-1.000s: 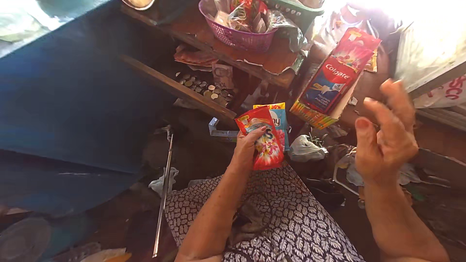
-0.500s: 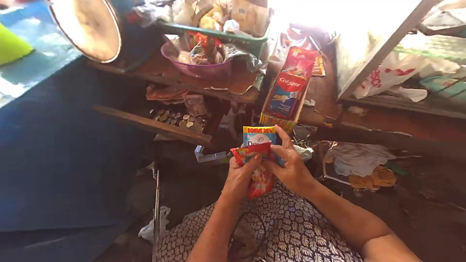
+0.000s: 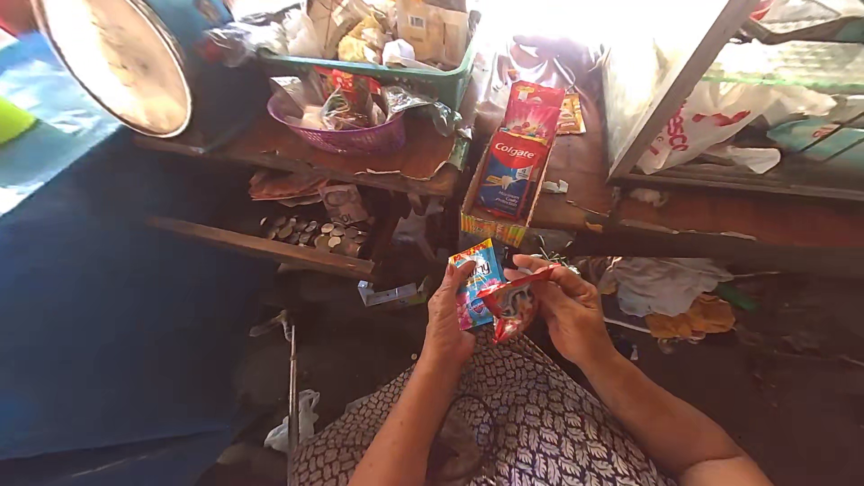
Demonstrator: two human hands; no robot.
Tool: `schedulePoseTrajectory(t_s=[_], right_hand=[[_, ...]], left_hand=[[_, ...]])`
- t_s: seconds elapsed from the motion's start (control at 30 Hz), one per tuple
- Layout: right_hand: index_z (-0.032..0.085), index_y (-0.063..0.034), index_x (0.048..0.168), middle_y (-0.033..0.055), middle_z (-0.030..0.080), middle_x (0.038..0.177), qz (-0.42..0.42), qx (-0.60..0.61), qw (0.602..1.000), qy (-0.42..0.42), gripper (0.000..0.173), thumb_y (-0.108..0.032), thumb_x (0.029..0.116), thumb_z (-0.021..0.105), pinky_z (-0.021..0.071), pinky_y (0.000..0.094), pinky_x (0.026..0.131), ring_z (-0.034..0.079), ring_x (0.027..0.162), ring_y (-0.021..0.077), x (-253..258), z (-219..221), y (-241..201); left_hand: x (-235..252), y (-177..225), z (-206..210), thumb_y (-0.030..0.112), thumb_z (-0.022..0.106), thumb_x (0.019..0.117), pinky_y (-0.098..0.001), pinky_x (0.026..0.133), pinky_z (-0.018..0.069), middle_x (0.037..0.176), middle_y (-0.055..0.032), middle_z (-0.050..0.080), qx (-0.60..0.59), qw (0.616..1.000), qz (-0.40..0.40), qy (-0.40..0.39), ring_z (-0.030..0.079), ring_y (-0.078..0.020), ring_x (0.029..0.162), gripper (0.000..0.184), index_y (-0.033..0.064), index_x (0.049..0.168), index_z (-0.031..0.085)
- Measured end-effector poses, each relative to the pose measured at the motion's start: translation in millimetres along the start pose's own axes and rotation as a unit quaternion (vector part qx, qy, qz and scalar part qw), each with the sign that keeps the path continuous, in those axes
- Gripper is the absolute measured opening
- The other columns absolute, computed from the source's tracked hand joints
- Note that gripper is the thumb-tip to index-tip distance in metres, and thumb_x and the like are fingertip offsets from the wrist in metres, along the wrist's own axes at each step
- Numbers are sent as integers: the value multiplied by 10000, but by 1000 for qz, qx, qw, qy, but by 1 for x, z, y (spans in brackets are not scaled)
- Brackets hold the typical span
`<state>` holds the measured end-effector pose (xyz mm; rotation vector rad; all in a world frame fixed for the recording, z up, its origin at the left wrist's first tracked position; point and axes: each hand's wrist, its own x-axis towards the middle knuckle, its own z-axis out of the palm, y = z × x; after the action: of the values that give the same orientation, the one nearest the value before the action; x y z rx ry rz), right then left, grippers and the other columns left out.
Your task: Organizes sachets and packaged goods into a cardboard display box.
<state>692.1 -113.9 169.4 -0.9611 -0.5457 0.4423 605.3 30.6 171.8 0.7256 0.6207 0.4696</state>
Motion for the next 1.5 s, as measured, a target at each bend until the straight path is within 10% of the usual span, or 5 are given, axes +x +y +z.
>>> schedulePoseTrajectory(t_s=[0.73,1.03,1.3,1.37,1.5], right_hand=[[691,-21,1022,15,715,907,353,-80,929,-80,100,-56,964,618,590,283,781,685,831,85,-34,-64,41],[429,-64,1510,74,709,1187,476,-63,831,-279,723,-45,845,713,597,279,756,706,918,105,-26,-83,48],[697,-88,1217,-6,734,1101,465,-34,845,-263,375,-52,844,720,572,228,730,680,854,33,-33,-86,52],[633,-59,1344,14,668,1312,454,-20,841,-292,482,-14,868,694,567,262,908,665,1072,56,-37,-90,55],[571,-54,1345,7,704,1199,483,-22,817,-316,515,14,855,715,555,277,960,674,1066,63,-42,-87,56]], left_hand=[[48,5,62,590,670,917,-439,873,579,1213,-82,672,87,994,-46,43,663,-220,1085,623,173,1368,567],[40,14,41,178,578,951,-350,643,592,816,-50,668,41,997,-64,-13,681,-160,728,78,129,1006,604],[20,10,7,78,542,905,-386,727,597,824,-81,670,-9,998,-67,-17,686,-187,765,86,109,971,588],[16,6,2,36,507,878,-359,691,594,763,-68,664,-27,997,-72,-10,677,-165,708,110,106,914,584],[15,1,0,11,444,896,-322,643,579,694,-51,639,-35,996,-84,-3,651,-141,639,170,106,834,570]])
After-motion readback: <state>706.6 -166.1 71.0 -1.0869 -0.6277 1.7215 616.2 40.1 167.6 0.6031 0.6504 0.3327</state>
